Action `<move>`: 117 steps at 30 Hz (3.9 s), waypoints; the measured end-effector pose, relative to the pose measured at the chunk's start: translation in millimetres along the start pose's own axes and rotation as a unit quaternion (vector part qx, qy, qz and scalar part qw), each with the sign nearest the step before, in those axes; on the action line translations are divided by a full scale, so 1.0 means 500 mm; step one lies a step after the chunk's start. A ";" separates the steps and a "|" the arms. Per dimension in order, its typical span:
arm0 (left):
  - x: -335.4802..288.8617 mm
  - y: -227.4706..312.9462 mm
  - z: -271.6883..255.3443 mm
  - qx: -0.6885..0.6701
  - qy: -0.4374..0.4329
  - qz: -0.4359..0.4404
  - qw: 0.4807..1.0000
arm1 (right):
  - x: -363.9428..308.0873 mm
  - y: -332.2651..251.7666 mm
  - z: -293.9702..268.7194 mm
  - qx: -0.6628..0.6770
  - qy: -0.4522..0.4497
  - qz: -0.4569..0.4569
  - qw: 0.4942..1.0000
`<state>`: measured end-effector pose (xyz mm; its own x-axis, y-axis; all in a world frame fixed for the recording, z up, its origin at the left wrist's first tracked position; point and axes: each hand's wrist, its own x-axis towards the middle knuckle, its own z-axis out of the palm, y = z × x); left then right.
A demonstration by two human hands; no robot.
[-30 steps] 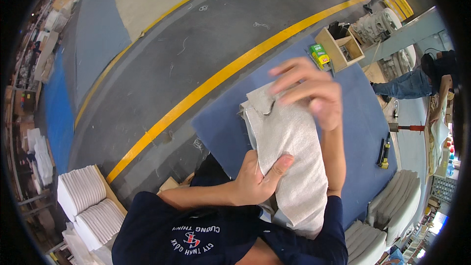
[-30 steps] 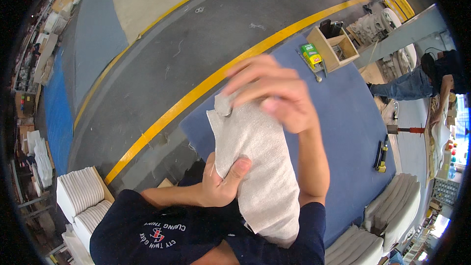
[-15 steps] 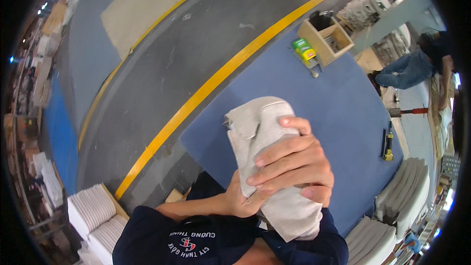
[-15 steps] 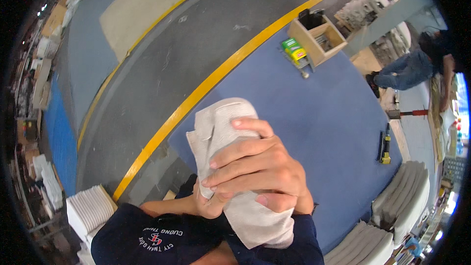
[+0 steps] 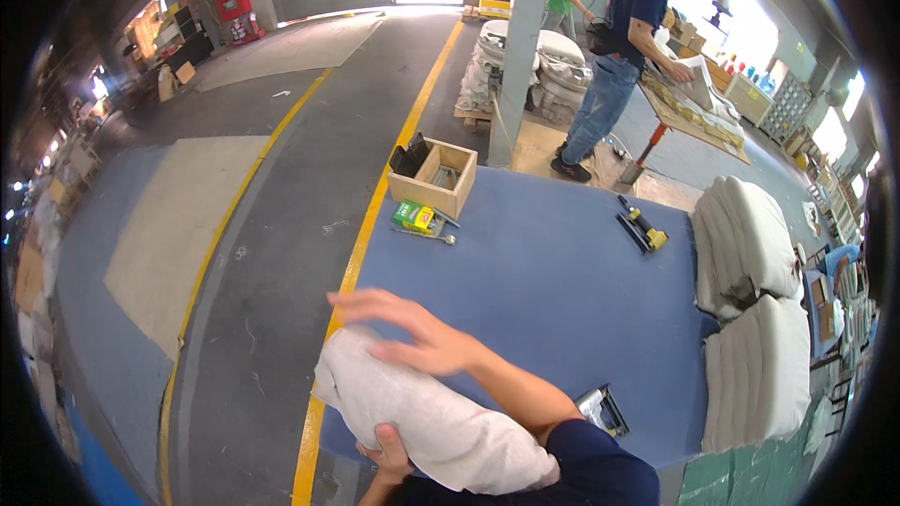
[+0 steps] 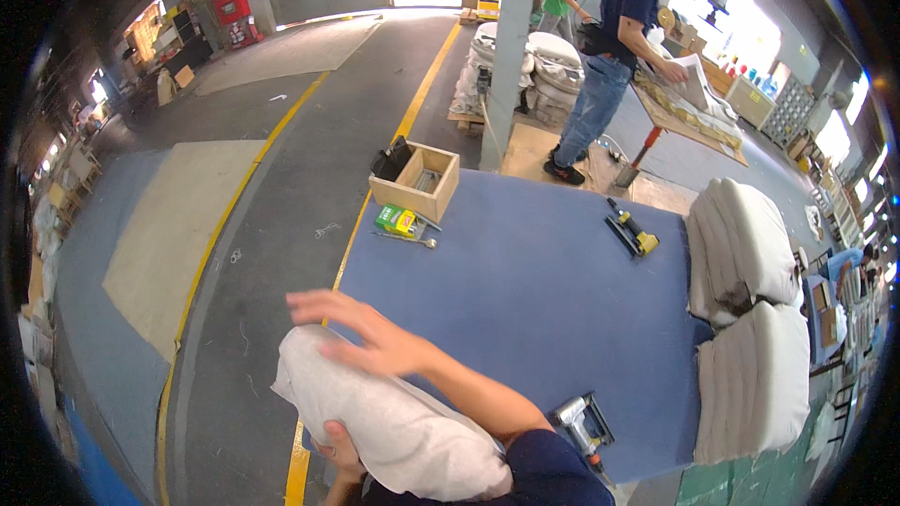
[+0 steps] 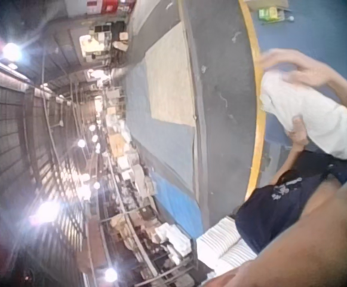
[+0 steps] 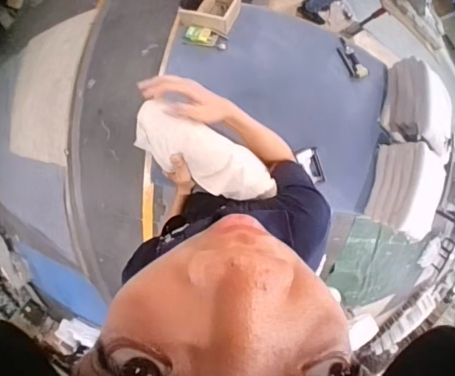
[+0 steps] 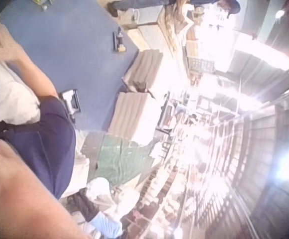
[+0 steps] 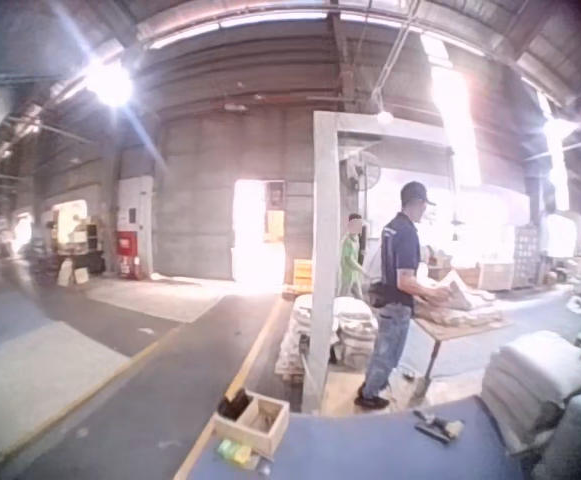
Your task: The person places white fabric covers over black foam inserts on a blue workbench, folds the edges, and secures them using a pneumatic staple gun. The person repeats this process for multiple pillow units, stacking the finished items on the floor.
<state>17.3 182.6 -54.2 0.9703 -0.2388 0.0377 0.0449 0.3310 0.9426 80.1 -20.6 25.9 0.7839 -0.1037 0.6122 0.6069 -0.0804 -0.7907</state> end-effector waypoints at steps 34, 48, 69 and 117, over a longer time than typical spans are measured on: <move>0.037 -0.080 -0.043 -0.024 -0.048 0.056 0.997 | 0.089 0.009 0.033 0.114 -0.131 0.146 0.974; 0.012 0.001 0.024 -0.049 -0.084 -0.034 0.995 | 0.041 -0.024 0.001 0.132 -0.071 0.168 0.974; -0.126 -0.002 0.093 -0.090 -0.241 -0.097 0.961 | -0.155 -0.219 -0.081 0.101 0.094 0.162 0.977; -0.125 -0.055 0.141 -0.044 -0.223 -0.099 0.969 | -0.283 -0.263 -0.132 -0.037 -0.078 -0.031 0.996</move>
<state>-61.3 124.1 -59.3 0.7422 -0.6699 0.0172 0.2584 0.3098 0.9150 -119.1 -61.0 43.1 0.7593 0.0577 0.6482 0.6481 -0.1555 -0.7455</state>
